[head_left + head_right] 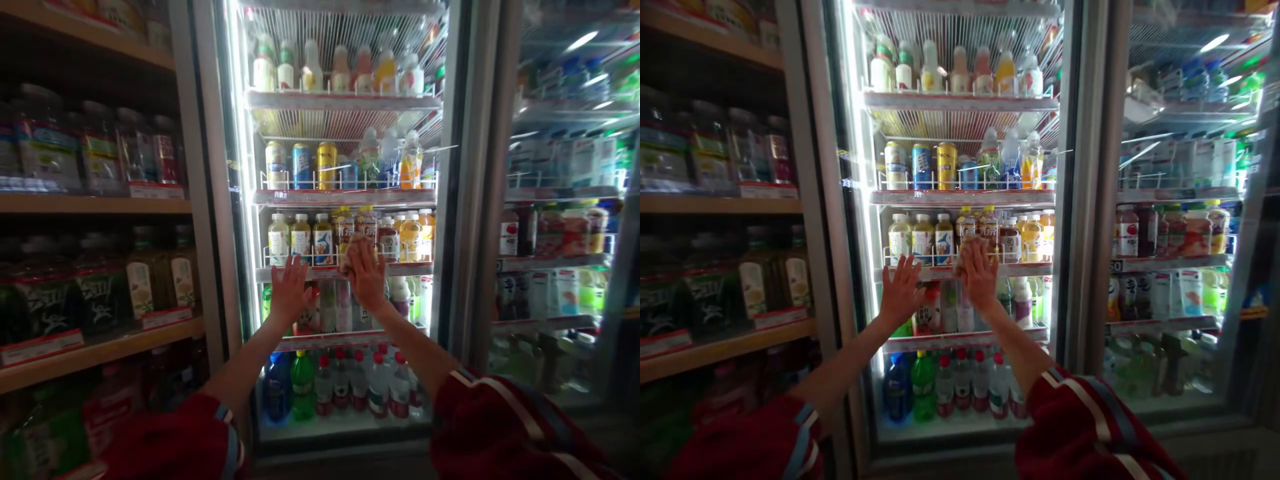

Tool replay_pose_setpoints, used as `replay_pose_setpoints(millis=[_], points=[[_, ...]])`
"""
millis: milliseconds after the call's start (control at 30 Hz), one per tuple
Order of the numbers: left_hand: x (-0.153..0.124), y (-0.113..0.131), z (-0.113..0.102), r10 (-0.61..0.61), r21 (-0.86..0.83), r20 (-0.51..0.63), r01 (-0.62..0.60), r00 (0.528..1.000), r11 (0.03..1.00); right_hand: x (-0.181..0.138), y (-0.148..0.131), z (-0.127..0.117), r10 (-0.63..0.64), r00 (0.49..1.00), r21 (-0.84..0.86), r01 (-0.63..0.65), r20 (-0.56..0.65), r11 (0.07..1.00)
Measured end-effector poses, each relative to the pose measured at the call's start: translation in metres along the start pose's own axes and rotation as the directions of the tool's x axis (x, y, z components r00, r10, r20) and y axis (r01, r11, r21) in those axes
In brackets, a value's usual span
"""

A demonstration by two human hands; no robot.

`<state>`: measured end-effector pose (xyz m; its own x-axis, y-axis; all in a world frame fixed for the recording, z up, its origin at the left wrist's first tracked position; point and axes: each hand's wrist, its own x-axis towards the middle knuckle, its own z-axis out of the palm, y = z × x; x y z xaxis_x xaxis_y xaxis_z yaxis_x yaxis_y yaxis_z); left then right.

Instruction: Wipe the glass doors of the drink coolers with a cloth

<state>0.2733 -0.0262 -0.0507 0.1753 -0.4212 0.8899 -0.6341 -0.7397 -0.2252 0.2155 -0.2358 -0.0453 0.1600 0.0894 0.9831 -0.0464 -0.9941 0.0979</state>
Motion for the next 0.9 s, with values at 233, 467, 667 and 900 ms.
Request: replay_pose_setpoints(millis=[233, 467, 667, 900], points=[[-0.012, -0.017, -0.007, -0.031, 0.017, -0.007, 0.031, 1.0, 0.999, 0.013, -0.032, 0.006, -0.135, 0.989, 0.03, 0.133, 0.059, 0.991], [-0.032, -0.036, -0.014, -0.13, 0.032, 0.03, 0.129, 0.991, 0.991, 0.012, -0.059, 0.013, -0.187, 0.973, 0.078, 0.178, 0.132, 0.981], [-0.061, -0.053, -0.019, -0.186, 0.044, 0.097, 0.182, 0.978, 0.982, 0.011, -0.087, 0.018, -0.239, 0.956, 0.138, 0.217, 0.171, 0.966], [-0.094, -0.067, -0.021, -0.192, 0.067, 0.097, 0.186, 0.977, 0.98, -0.02, -0.124, 0.027, -0.406, 0.884, 0.218, 0.36, 0.231, 0.907]])
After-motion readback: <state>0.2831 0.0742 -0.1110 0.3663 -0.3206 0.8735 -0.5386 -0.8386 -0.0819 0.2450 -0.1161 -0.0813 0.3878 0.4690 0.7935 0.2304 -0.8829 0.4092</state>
